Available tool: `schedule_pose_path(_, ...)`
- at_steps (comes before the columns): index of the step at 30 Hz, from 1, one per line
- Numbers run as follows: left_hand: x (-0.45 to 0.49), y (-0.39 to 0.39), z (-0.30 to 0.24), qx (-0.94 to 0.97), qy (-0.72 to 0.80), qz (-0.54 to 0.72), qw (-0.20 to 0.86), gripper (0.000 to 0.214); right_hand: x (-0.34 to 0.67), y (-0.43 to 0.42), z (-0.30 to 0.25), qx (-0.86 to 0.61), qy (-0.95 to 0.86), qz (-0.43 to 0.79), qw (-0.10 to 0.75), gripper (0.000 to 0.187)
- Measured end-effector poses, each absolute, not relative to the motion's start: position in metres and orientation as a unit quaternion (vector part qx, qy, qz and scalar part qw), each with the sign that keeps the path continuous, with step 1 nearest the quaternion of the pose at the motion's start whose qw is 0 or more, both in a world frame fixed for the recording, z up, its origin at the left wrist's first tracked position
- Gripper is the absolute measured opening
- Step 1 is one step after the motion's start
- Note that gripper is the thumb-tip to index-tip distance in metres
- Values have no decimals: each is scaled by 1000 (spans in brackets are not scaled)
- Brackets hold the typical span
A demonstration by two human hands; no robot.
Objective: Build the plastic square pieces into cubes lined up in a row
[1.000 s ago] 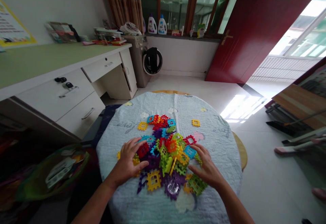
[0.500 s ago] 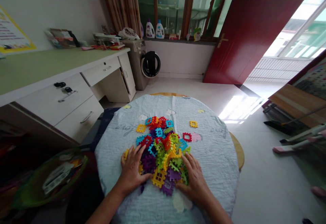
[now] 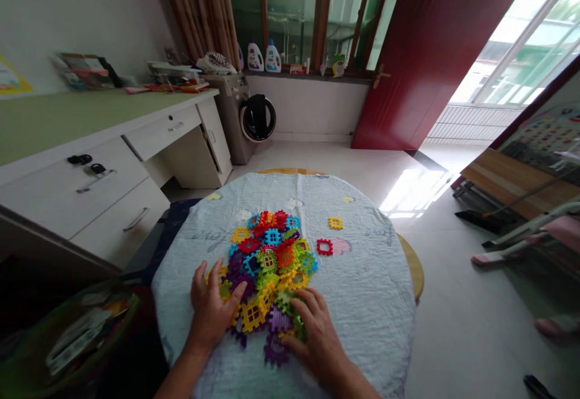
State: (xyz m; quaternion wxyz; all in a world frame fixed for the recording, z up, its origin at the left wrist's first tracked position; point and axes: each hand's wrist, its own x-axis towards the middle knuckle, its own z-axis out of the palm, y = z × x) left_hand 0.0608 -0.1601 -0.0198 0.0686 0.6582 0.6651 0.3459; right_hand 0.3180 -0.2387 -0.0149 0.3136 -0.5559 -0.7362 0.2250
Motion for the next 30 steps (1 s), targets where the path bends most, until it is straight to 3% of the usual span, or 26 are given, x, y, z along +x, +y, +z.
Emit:
schedule_pose_path(5,50,-171,-32,707,631,291,133,78,332,-216,-6,-586,-687,196,381,27)
schedule_pose_path(9,66,-181,-27,733,592,309,125,78,346,-194,1,-598,-677,180,389,21)
schedule_pose_path(16,102,-187,-10,814,480,274,180,61,387,-120,2,-642,-664,115,366,26)
schedule_pose_path(21,107,-161,10,807,494,299,127,57,412,-62,-6,-773,-577,102,243,62)
schedule_pose_path(24,103,-127,22,777,523,341,84,51,408,-47,-11,-795,-559,123,199,69)
schedule_pose_path(30,92,-47,12,721,632,278,56,54,376,-58,-15,-713,-645,137,238,31)
